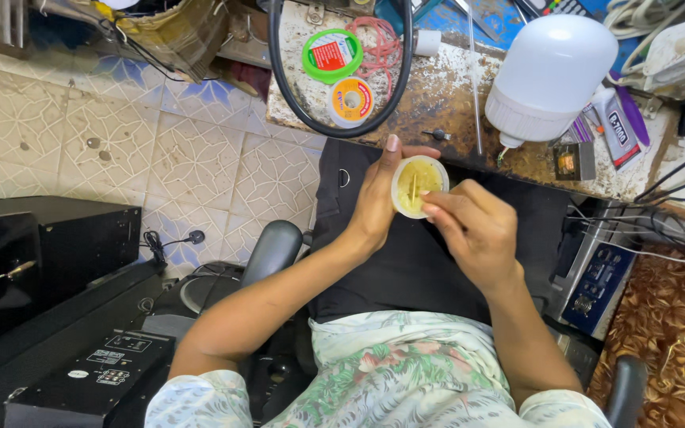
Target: The person sits at a cluttered workbench and applies flux to a small electronic component using a toothpick. They then use a soldering iron and solder wire to solder the component's wires, holding the component in one hand and the tools in the other.
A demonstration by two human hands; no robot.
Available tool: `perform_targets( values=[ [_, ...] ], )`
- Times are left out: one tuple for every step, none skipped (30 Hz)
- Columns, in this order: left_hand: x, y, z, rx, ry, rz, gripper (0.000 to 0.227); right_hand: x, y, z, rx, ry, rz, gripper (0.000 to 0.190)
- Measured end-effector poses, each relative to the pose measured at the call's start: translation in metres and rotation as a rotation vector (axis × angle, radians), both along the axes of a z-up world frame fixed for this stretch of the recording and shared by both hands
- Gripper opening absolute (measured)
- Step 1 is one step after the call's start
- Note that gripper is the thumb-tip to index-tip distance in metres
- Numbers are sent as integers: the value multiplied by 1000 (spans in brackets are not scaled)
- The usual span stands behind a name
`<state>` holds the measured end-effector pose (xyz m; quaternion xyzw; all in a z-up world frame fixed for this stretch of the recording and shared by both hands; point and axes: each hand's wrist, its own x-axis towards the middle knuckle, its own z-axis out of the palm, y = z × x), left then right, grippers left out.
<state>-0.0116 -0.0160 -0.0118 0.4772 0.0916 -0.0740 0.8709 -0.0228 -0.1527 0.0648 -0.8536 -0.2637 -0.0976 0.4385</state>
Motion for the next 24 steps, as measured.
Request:
perform_targets(
  values=[
    [-2, -3, -1, 1, -5, 9, 66, 9, -2, 1, 1, -5, 9, 15],
    [-3, -6, -2, -148, 34, 10, 65, 19, -4, 2, 46, -2, 1, 15],
    [-4, -9, -2, -296, 71, 10, 65, 29, -6, 3, 91, 0, -8, 17],
    [-4, -10, -1, -295, 64, 18, 65, 45, 1, 9, 93, -5, 1, 17],
    [-4, -11, 1, -309, 98, 20, 63, 61, 8, 15, 23, 13, 17, 12],
    [-4, -12, 3, -323, 131, 21, 62, 77, 16, 22, -47, 32, 33, 12],
    [-1, -7, 8, -323, 122, 27, 62, 92, 32, 25, -47, 23, 40, 12],
    [1, -2, 13, -241, 191, -31, 66, 107, 49, 29, -167, 90, 101, 28],
    [3, 3, 18, -158, 264, -88, 71, 122, 66, 31, -287, 160, 160, 44],
    [4, 3, 17, -159, 258, -80, 71, 137, 78, 13, -288, 155, 167, 44],
    [6, 5, 17, -140, 284, -77, 70, 153, 91, -5, -463, 36, 161, 57],
    [8, 6, 17, -121, 309, -73, 70, 170, 105, -22, -636, -84, 152, 70],
    [9, 7, 15, -120, 303, -67, 70, 178, 118, -30, -634, -92, 156, 70],
    [10, 7, 13, -133, 314, -62, 72, 186, 131, -39, -799, -61, 122, 72],
    [11, 8, 10, -145, 329, -59, 74, 194, 143, -48, -961, -27, 84, 75],
    [11, 9, 13, -142, 325, -54, 74, 194, 150, -48, -958, -32, 87, 75],
    [11, 10, 16, -136, 326, -54, 73, 194, 157, -48, -1029, 14, 89, 77],
    [11, 11, 20, -129, 326, -53, 72, 194, 163, -48, -1099, 61, 91, 80],
    [11, 12, 19, -127, 323, -56, 72, 190, 161, -39, -1097, 60, 88, 80],
    [11, 13, 18, -135, 315, -49, 73, 187, 159, -30, -1061, 48, 83, 73],
    [10, 12, 16, -146, 310, -45, 74, 182, 155, -22, -1029, 40, 80, 65],
    [10, 12, 13, -148, 311, -49, 74, 173, 142, -7, -1031, 42, 76, 65],
    [11, 12, 11, -181, 305, -18, 74, 165, 130, 8, -854, -16, 85, 62],
    [11, 11, 8, -213, 300, 12, 73, 156, 117, 23, -676, -75, 93, 61]
  ],
)
